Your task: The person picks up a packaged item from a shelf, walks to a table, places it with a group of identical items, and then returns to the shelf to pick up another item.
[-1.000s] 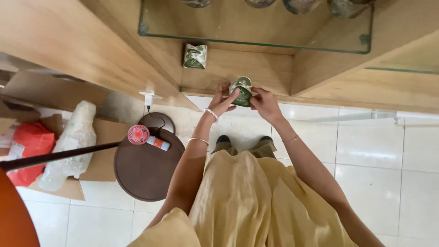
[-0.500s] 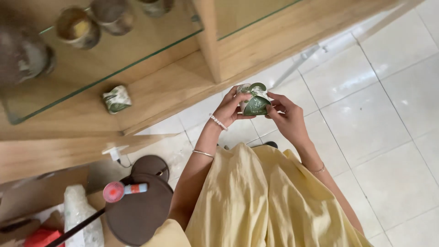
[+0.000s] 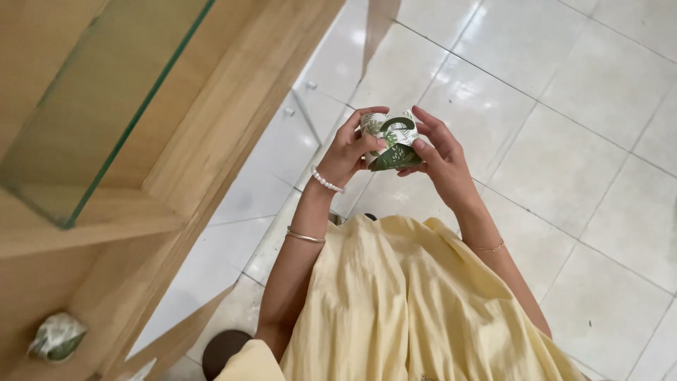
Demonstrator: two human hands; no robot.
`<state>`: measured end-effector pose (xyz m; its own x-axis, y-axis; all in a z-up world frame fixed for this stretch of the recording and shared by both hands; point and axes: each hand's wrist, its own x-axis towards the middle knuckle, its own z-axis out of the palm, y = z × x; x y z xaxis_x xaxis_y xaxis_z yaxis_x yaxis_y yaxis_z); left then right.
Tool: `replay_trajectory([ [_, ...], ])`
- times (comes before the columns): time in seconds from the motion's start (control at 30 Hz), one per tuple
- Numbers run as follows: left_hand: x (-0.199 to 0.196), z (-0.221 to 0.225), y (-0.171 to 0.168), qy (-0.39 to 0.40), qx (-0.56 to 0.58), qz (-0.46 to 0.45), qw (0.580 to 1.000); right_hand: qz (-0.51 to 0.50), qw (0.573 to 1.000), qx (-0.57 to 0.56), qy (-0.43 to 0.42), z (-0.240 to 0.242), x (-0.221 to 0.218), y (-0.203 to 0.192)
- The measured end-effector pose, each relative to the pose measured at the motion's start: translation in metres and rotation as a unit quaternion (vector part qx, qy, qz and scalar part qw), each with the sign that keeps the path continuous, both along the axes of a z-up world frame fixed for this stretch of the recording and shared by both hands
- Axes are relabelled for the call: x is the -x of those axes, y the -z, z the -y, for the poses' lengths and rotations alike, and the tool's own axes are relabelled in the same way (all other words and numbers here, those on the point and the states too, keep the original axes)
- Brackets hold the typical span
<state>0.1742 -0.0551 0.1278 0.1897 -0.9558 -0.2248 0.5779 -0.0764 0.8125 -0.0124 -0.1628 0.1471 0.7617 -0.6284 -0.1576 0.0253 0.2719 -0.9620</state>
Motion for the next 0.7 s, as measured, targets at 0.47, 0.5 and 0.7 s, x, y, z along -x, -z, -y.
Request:
replay_trajectory([
  [0.47,0.010,0.270,0.019,0.200,0.042,0.136,0.969,-0.114,0.975,0.009,0.188,0.194,0.022,-0.012],
  [0.5,0.007,0.294,0.020,0.206,0.060,0.129,0.968,-0.126,0.971,0.004,0.201,0.215,0.019,-0.014],
  [0.7,-0.017,0.456,0.003,0.233,0.075,0.100,0.964,-0.109,0.962,0.010,0.250,0.362,-0.005,-0.031],
])
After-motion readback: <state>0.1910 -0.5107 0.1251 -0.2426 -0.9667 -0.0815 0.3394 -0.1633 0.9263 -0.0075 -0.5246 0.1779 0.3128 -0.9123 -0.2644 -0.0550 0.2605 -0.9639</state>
